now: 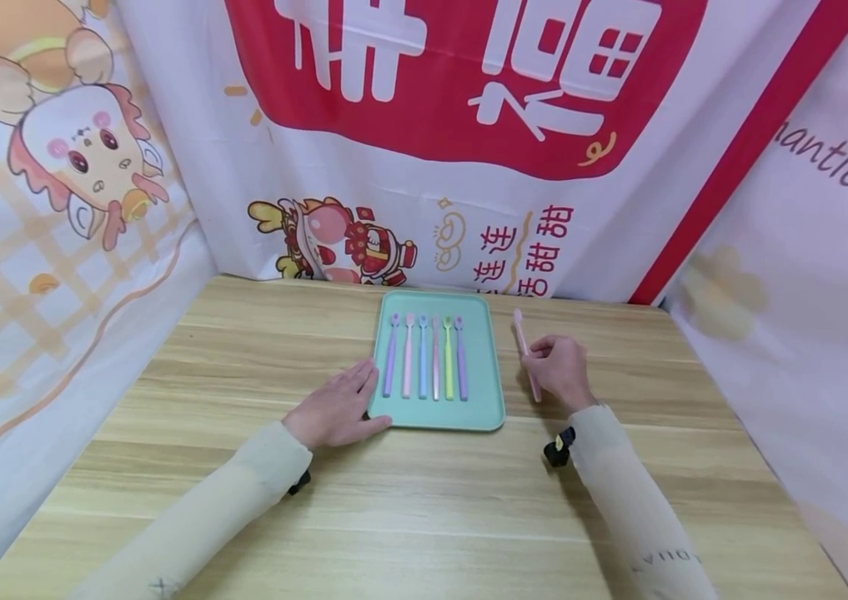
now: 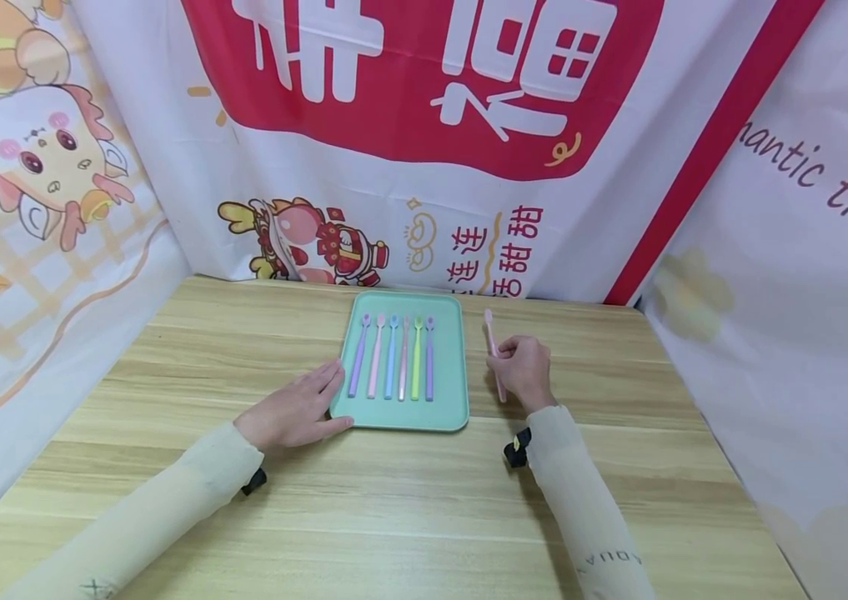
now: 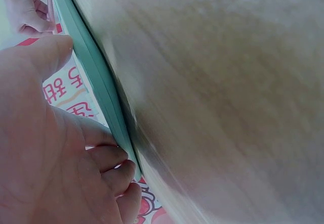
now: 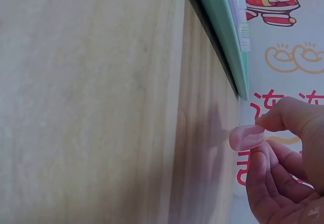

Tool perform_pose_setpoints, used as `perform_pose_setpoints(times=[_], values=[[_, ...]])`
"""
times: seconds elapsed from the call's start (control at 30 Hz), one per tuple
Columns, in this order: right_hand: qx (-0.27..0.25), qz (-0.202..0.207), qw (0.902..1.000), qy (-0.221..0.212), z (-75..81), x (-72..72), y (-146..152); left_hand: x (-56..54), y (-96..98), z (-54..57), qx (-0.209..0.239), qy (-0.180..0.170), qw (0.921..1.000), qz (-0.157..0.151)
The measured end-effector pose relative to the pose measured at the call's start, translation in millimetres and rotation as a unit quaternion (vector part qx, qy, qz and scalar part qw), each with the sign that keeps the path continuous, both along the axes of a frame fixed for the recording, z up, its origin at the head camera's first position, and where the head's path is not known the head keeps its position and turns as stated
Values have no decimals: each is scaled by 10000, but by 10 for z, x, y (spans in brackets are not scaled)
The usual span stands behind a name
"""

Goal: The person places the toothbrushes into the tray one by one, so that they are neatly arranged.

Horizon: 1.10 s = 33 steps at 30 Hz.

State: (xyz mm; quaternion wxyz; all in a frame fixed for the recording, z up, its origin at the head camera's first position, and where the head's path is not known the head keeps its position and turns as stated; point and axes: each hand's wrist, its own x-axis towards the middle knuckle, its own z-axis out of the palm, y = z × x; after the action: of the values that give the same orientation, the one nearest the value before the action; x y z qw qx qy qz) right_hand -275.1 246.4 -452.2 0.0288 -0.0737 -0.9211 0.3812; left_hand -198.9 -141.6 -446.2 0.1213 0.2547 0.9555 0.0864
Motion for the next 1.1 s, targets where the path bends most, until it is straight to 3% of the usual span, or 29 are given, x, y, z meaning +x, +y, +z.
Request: perform_pose_setpoints(times=[0.6, 1.1], values=[[-105, 197, 9981, 580, 77, 131, -51, -4, -19, 1, -41, -1, 10000, 5], [-142, 389, 9934, 1072, 225, 193, -323, -4, -9, 8, -44, -19, 10000, 66]])
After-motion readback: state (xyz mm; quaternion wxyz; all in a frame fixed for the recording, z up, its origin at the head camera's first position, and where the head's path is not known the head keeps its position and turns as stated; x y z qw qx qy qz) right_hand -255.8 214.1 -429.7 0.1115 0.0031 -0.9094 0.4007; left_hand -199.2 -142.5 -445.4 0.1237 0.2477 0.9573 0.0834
